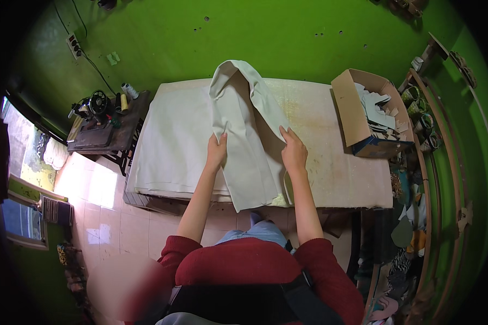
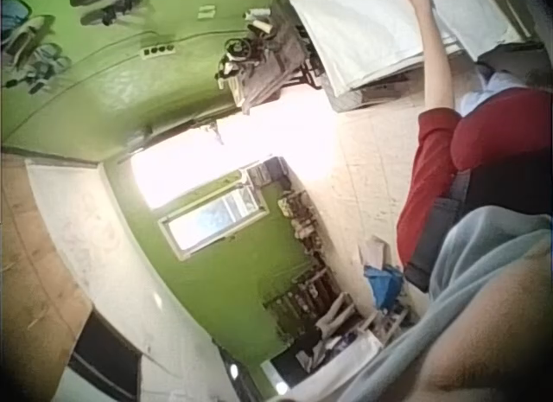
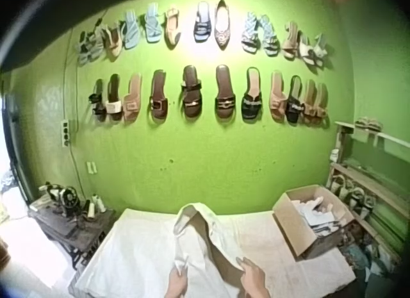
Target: Unfold and lay out a large piece of white fabric or leather on a work table.
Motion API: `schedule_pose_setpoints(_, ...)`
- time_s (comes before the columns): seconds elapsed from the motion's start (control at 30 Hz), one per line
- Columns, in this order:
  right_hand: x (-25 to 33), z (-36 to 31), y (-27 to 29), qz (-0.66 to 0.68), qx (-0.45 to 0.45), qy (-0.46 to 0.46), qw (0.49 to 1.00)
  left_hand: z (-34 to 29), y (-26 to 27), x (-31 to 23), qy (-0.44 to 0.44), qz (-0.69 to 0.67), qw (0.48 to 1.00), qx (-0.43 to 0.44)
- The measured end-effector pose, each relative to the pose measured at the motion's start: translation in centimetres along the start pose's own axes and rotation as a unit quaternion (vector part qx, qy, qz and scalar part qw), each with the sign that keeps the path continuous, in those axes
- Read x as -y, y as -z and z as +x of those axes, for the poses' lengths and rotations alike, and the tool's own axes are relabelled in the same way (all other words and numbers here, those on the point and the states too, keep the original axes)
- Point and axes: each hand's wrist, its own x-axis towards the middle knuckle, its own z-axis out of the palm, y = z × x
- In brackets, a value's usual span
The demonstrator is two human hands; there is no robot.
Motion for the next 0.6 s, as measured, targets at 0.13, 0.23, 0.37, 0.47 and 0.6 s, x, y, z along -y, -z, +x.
schedule_pose_setpoints(0.13,3.5,-4.0,-0.6,0.018,-0.034,0.075,0.996,-3.2,2.1,0.7,-0.069,0.018,0.996,-0.058)
schedule_pose_setpoints(0.23,7.2,-7.6,-1.1,0.019,-0.019,0.119,0.993,-6.7,3.0,-0.2,-0.024,0.072,0.996,-0.053)
schedule_pose_setpoints(0.37,11.8,-12.5,-0.6,0.030,-0.001,0.149,0.988,-11.2,4.1,-2.2,-0.064,0.032,0.997,0.021)
schedule_pose_setpoints(0.47,14.0,-15.2,0.4,0.043,0.017,0.165,0.985,-14.0,5.3,-3.9,-0.092,-0.087,0.992,0.021)
schedule_pose_setpoints(0.6,14.9,-18.6,2.8,0.051,0.044,0.181,0.981,-17.6,7.8,-5.4,-0.062,0.030,0.997,0.036)
